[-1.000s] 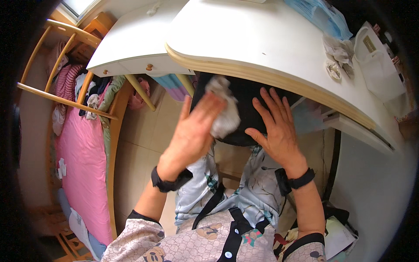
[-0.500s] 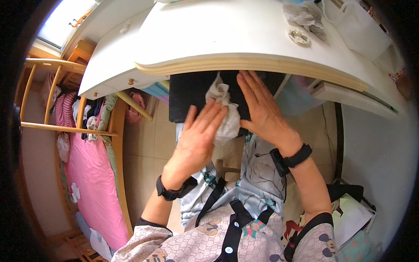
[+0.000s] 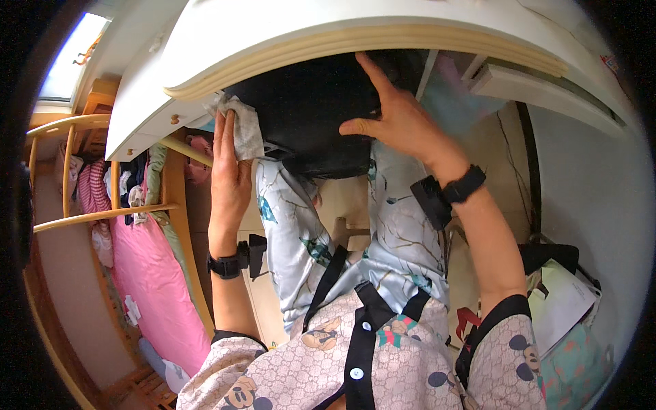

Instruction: The person wipes the exterior of a computer tower with a cloth and then uses a wet wipe to clean the edge of a white desk.

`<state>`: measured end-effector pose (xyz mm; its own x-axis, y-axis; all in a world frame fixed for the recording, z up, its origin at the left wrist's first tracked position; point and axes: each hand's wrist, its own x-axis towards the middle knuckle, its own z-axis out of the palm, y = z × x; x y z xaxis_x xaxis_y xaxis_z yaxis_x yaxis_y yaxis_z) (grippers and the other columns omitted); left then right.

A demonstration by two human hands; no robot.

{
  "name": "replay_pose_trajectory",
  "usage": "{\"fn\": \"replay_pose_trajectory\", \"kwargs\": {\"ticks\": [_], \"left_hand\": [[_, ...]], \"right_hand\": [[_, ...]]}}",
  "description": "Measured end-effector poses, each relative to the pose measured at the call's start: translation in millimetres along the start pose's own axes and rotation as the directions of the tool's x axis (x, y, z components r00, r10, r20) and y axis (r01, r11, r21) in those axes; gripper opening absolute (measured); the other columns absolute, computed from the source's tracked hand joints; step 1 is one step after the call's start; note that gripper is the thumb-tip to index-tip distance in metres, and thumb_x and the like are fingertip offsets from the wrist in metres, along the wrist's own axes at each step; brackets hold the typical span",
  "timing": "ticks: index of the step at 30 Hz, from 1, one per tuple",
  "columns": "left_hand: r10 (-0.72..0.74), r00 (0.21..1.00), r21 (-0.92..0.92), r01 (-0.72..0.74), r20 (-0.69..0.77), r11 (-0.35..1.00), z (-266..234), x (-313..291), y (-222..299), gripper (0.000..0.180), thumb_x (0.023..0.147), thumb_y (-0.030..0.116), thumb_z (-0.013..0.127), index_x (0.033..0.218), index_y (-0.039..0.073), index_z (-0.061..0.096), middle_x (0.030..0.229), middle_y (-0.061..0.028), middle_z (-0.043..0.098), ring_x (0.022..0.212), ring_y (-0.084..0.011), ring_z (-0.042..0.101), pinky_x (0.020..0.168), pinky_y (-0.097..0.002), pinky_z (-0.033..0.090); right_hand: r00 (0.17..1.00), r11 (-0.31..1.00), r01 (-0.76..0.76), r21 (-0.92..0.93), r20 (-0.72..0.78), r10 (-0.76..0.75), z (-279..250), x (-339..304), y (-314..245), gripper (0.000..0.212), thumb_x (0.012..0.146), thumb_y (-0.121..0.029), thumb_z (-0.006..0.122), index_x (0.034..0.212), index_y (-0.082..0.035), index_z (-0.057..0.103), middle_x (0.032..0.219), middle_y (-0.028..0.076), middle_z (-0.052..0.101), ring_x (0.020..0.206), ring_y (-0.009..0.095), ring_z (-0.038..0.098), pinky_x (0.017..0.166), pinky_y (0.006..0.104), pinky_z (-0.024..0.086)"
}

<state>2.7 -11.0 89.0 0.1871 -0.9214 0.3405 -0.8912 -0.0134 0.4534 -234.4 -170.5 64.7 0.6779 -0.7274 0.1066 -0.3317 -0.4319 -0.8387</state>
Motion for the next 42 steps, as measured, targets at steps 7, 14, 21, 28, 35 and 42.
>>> {"fn": "replay_pose_trajectory", "kwargs": {"ticks": [7,14,21,28,35,42], "left_hand": [[0.026,0.999,0.143,-0.02,-0.042,0.99,5,-2,12,0.069,0.074,-0.019,0.043,0.139,0.004,0.038,0.146,-0.0203,0.033,0.134,-0.0394,0.033,0.106,-0.0429,0.037],[0.278,0.956,0.2,-0.291,0.092,0.936,39,13,64,0.068,0.069,-0.016,0.043,0.134,0.003,0.046,0.137,-0.021,0.044,0.132,-0.037,0.036,0.111,-0.0465,0.027],[0.436,0.847,0.124,-0.489,0.302,0.864,52,19,103,0.064,0.07,-0.007,0.052,0.133,0.002,0.047,0.139,-0.0134,0.044,0.136,-0.0279,0.036,0.112,-0.0525,0.021],[0.447,0.816,-0.041,-0.466,0.367,0.884,47,21,101,0.074,0.058,-0.006,0.058,0.131,0.005,0.05,0.141,-0.0136,0.043,0.137,-0.0329,0.032,0.113,-0.0532,0.018],[0.287,0.928,-0.228,-0.234,0.237,0.945,8,26,64,0.059,0.08,0.01,0.066,0.136,0.006,0.047,0.147,-0.013,0.037,0.139,-0.0306,0.03,0.112,-0.0512,0.018],[0.062,0.992,0.201,-0.083,0.11,0.976,9,26,15,0.06,0.096,0.037,0.045,0.145,0.006,0.031,0.153,-0.0158,0.021,0.143,-0.0377,0.011,0.114,-0.049,0.012]], "right_hand": [[0.978,0.84,-0.138,0.524,0.208,0.031,-14,-19,34,0.074,0.093,-0.045,0.055,0.149,-0.011,0.021,0.153,0.013,0.022,0.121,0.021,0.046,0.1,0.0327,0.042],[0.975,0.912,-0.163,0.377,0.202,0.091,-4,-23,30,0.058,0.1,-0.039,0.041,0.148,-0.011,0.025,0.147,0.011,0.034,0.123,0.02,0.046,0.101,0.0323,0.041],[0.994,0.93,0.049,0.365,-0.11,-0.009,0,-39,45,0.049,0.1,-0.032,0.043,0.139,-0.002,0.039,0.12,0.012,0.057,0.108,0.019,0.054,0.092,0.0306,0.046],[0.995,0.732,-0.038,0.68,-0.043,0.092,-5,-78,12,0.045,0.093,-0.013,0.059,0.136,-0.008,0.047,0.102,0.003,0.057,0.087,0.008,0.057,0.068,0.0224,0.052],[0.913,0.881,0.074,0.467,-0.388,0.129,-24,-50,42,0.019,0.089,-0.005,0.06,0.107,-0.002,0.065,0.089,0.002,0.064,0.075,0.007,0.057,0.066,0.0232,0.048],[0.898,0.931,0.35,0.108,-0.323,-0.3,7,-14,9,0.032,0.094,-0.013,0.053,0.125,-0.005,0.056,0.13,0.012,0.048,0.115,0.025,0.052,0.094,0.0336,0.043]]}}
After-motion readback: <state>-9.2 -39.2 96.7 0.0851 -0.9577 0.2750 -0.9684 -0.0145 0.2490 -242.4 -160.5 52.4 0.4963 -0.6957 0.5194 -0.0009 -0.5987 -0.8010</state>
